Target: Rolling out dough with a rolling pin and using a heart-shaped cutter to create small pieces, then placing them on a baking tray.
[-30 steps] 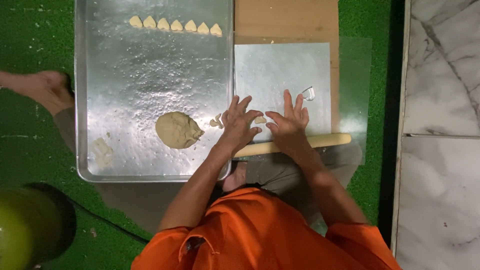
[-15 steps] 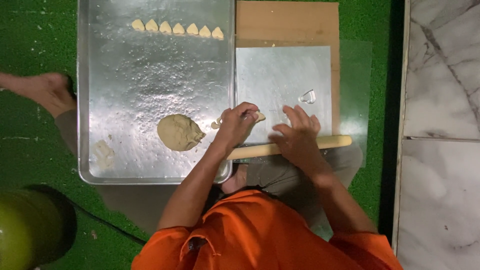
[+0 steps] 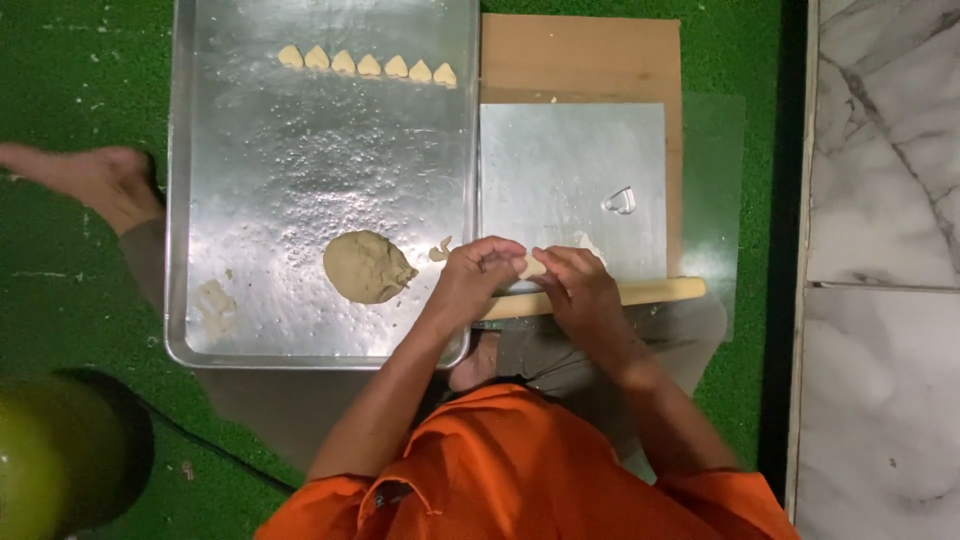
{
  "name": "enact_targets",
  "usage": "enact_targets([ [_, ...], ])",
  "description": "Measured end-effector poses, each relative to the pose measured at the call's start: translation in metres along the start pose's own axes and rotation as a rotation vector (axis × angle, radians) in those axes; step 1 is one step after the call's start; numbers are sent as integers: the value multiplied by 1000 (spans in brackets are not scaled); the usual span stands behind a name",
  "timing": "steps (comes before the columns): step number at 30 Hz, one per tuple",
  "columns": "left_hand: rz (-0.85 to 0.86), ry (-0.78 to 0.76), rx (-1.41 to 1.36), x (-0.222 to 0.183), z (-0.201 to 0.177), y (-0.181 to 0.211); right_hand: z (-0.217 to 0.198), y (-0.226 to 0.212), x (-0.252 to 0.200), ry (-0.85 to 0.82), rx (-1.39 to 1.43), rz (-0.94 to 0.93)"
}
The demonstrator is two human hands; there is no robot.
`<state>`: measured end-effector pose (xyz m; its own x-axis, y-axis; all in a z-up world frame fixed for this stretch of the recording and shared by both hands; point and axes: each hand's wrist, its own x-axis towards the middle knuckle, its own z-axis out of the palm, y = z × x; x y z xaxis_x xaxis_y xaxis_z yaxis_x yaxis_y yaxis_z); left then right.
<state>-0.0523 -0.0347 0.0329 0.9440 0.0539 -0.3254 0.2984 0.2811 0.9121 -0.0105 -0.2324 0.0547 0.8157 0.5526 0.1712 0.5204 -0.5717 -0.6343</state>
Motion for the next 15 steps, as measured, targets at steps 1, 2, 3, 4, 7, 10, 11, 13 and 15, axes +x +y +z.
enact_targets([
  [1,3,3,-2,-9,2,13,0,-2,-1,-2,-1,-5],
  [2,-22,2,-14,-18,4,25,0,-4,-2,16,-4,13],
  [3,-51,-3,-25,-27,6,37,-1,-5,-4,36,-8,36],
  [4,-51,-5,-25,-26,5,26,-3,-9,-3,37,-10,37],
  [7,108,-96,-44,-26,4,6,-5,-16,-1,95,92,47],
  [10,178,-60,-67,-30,8,8,-4,-20,0,94,144,52],
  [11,204,-20,-35,-28,7,3,-4,-23,1,89,145,69],
  [13,232,22,-3,-27,6,1,-3,-26,2,84,145,84],
  [15,270,36,45,-28,7,7,-2,-28,3,64,152,77],
])
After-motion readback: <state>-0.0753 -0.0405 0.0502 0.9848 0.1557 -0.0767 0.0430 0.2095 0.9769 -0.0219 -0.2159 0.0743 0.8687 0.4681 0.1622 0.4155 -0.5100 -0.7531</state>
